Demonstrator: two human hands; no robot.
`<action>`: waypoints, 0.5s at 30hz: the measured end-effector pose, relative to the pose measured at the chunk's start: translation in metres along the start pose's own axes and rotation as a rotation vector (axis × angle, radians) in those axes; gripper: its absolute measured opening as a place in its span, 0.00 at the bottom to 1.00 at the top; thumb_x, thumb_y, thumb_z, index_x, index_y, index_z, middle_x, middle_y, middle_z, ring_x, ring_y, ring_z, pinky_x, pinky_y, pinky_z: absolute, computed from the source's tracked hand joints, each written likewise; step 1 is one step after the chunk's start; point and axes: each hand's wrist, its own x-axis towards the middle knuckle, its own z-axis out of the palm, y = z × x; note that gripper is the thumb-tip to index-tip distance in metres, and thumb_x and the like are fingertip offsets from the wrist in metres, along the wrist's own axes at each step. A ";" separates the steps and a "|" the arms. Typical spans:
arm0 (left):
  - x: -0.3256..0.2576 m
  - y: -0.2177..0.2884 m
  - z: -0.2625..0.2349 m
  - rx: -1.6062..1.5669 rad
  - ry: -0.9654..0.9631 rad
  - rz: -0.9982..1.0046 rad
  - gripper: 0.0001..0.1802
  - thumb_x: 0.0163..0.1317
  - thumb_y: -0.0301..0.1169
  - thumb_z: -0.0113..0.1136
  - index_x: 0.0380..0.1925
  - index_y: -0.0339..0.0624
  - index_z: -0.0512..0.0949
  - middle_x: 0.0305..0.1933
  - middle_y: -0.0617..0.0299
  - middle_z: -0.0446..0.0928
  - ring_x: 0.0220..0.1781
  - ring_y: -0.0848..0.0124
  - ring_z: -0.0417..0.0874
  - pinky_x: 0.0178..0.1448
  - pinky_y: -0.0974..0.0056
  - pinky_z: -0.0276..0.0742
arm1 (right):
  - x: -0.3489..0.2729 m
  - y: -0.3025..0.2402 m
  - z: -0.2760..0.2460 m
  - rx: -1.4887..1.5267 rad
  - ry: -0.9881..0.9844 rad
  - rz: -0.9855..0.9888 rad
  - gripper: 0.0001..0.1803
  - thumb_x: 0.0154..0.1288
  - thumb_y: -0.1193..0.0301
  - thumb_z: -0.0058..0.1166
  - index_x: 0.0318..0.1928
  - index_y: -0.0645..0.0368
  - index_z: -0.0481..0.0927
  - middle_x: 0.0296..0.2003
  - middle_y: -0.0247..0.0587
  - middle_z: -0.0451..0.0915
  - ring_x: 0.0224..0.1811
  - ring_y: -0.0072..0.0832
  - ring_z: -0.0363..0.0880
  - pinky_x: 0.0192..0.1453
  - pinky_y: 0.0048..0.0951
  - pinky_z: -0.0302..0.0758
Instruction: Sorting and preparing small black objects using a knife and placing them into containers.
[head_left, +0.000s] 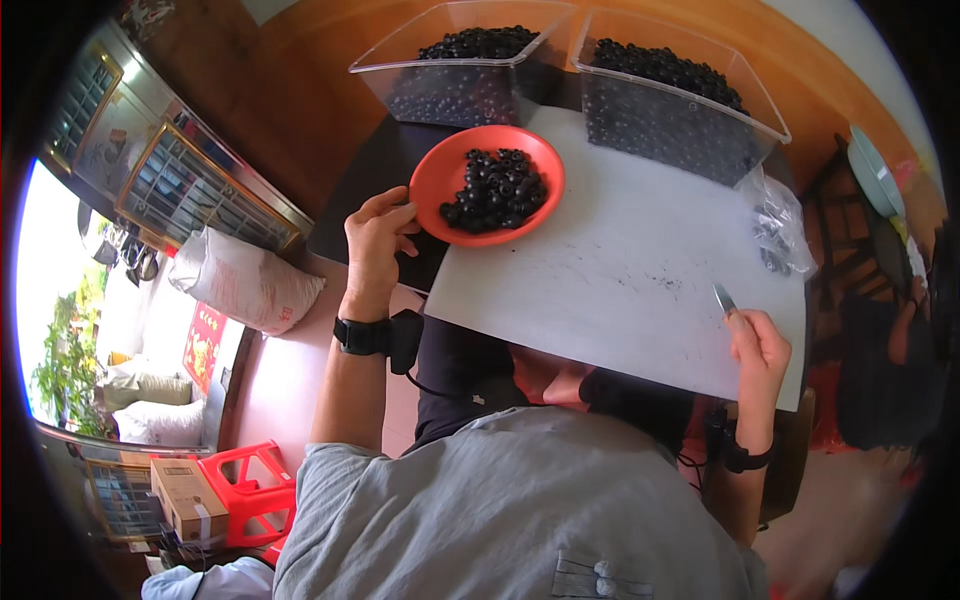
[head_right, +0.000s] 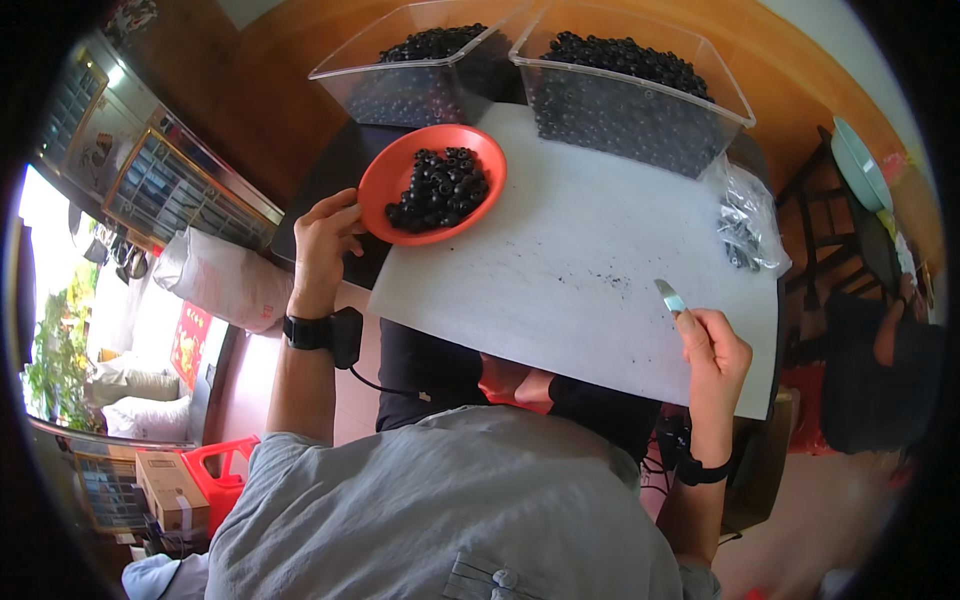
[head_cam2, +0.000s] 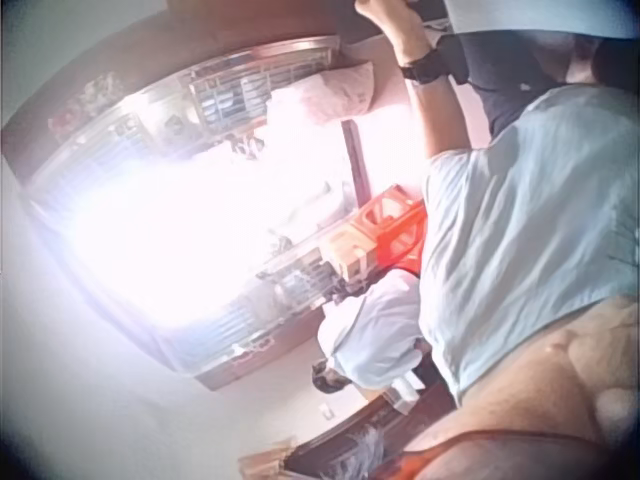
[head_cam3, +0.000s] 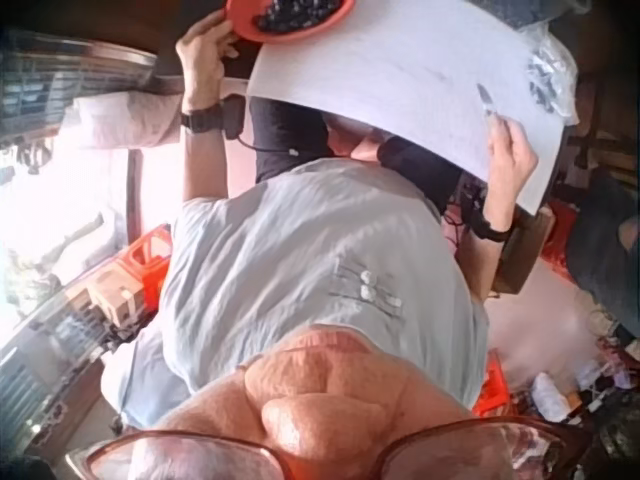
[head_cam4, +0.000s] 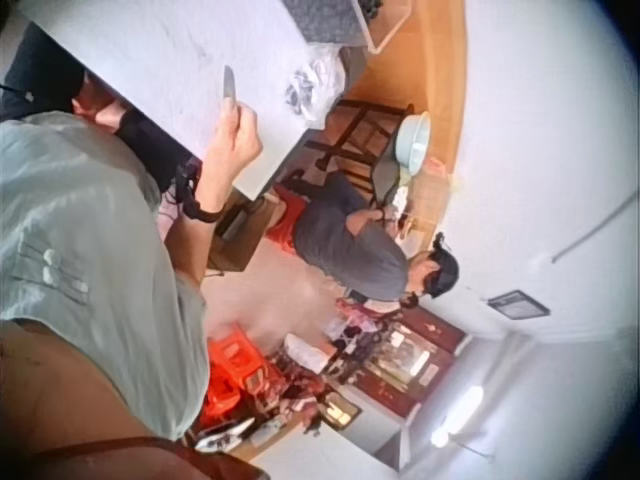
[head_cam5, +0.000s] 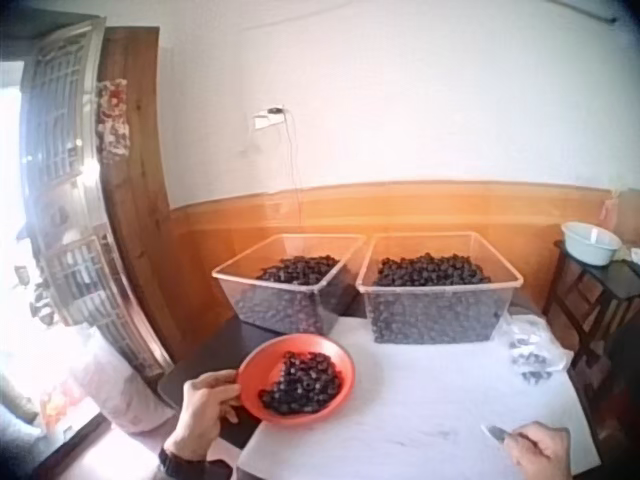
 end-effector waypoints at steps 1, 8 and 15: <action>0.000 -0.001 0.000 0.003 0.015 0.002 0.26 0.62 0.27 0.68 0.58 0.22 0.79 0.38 0.54 0.85 0.34 0.70 0.86 0.26 0.70 0.77 | -0.001 0.001 0.000 0.002 -0.003 -0.005 0.11 0.74 0.69 0.63 0.36 0.65 0.83 0.22 0.24 0.69 0.25 0.11 0.63 0.29 0.20 0.56; 0.015 0.014 -0.001 0.142 -0.081 -0.026 0.21 0.62 0.28 0.69 0.50 0.22 0.82 0.31 0.54 0.85 0.27 0.70 0.85 0.20 0.71 0.73 | 0.000 0.005 -0.002 0.057 -0.018 -0.010 0.09 0.74 0.71 0.61 0.40 0.66 0.85 0.25 0.25 0.73 0.26 0.12 0.64 0.30 0.18 0.58; 0.007 0.023 0.004 -0.073 -0.213 -0.170 0.07 0.61 0.24 0.65 0.35 0.30 0.82 0.27 0.53 0.83 0.19 0.67 0.81 0.18 0.68 0.69 | -0.005 0.006 -0.002 0.016 -0.011 -0.051 0.09 0.74 0.71 0.62 0.39 0.66 0.84 0.24 0.25 0.74 0.26 0.13 0.66 0.30 0.19 0.61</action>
